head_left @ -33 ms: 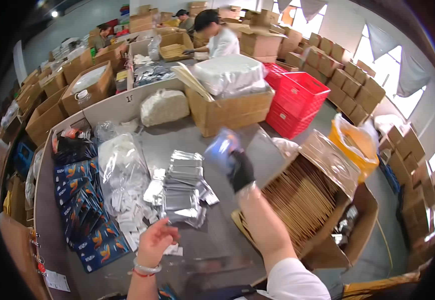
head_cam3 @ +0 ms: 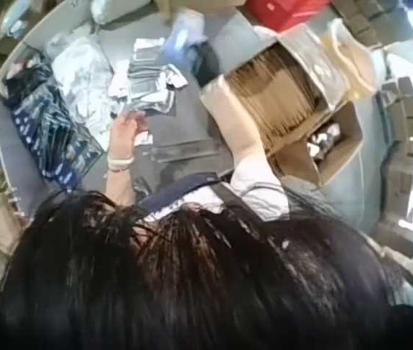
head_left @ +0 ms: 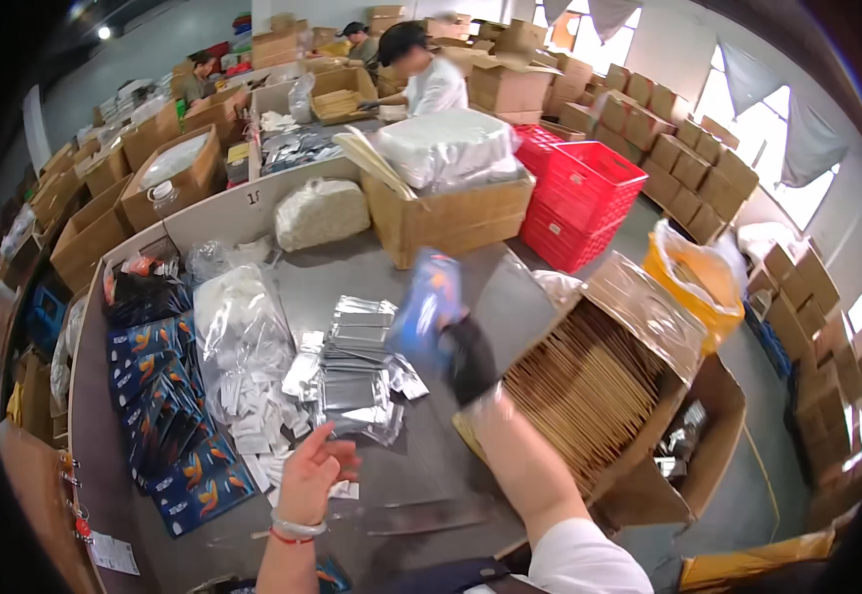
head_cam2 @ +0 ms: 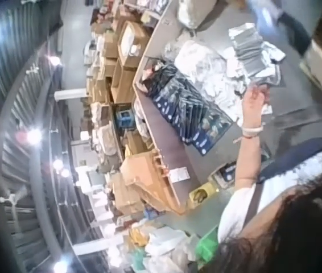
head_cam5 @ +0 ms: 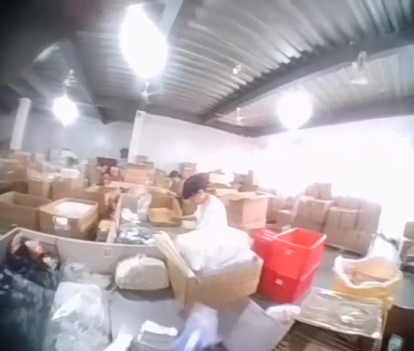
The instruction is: Pack small white components into plastic sleeves and then into a blue box using sticks for counting and manipulation.
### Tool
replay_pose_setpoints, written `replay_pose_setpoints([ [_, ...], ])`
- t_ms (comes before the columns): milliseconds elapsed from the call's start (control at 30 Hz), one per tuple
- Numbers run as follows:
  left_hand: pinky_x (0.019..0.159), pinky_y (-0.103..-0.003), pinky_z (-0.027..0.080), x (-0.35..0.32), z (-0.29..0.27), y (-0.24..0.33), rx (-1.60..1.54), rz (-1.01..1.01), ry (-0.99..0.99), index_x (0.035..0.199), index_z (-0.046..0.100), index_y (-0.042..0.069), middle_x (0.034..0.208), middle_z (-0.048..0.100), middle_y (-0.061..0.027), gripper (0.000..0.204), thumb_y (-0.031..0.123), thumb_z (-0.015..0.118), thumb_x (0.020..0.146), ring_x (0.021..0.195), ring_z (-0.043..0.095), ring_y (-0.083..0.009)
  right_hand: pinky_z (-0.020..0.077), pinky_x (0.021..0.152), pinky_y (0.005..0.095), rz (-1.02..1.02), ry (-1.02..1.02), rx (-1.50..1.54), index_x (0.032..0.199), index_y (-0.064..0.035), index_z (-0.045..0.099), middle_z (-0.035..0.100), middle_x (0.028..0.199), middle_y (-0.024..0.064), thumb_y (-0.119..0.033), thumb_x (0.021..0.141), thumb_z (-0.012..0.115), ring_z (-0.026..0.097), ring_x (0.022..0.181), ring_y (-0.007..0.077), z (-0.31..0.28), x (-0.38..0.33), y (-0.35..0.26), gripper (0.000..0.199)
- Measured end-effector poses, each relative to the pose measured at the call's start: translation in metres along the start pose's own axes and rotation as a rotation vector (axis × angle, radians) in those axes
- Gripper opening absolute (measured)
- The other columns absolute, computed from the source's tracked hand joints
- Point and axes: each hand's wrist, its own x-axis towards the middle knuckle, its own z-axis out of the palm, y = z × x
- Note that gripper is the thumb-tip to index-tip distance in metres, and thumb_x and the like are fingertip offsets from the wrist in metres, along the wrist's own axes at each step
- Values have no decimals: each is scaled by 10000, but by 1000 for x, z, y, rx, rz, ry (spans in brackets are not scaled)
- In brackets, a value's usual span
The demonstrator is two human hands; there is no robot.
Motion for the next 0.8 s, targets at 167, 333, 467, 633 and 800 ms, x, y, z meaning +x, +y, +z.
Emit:
replay_pose_setpoints([
  [167,894,-318,490,-41,52,-45,-702,-171,-136,1441,350,40,1225,573,-95,594,148,626,927,1067,576,-178,494,874,326,359,-100,-363,1388,-50,429,579,1221,89,-163,908,661,574,1064,145,38,-224,-81,545],
  [333,923,-323,476,-113,68,-52,-248,-92,65,1285,470,-5,1174,606,-65,396,1,599,911,1006,603,-184,504,775,328,208,-181,-735,1174,-69,632,647,1049,111,-139,885,671,643,895,231,35,-311,-78,301],
  [467,931,-325,475,-128,69,-52,-92,-9,-28,1260,504,-5,1158,619,-69,462,46,700,845,1028,597,-176,506,759,331,-93,-223,-1008,1067,-66,671,637,974,124,-113,854,692,640,838,301,34,-322,-88,220],
  [633,924,-316,480,-108,52,-15,330,59,-308,1301,498,-20,1175,629,-96,752,134,875,668,1030,603,-162,466,849,430,-195,12,-1128,927,-29,609,598,999,159,-69,786,706,560,994,365,25,-326,-91,176],
  [800,889,-331,512,-108,34,-14,962,23,-735,1322,518,0,1074,684,-183,893,345,906,595,997,674,-239,458,779,370,-134,512,-1247,866,-49,595,589,875,128,-68,824,643,569,895,327,-60,-359,-77,67],
])
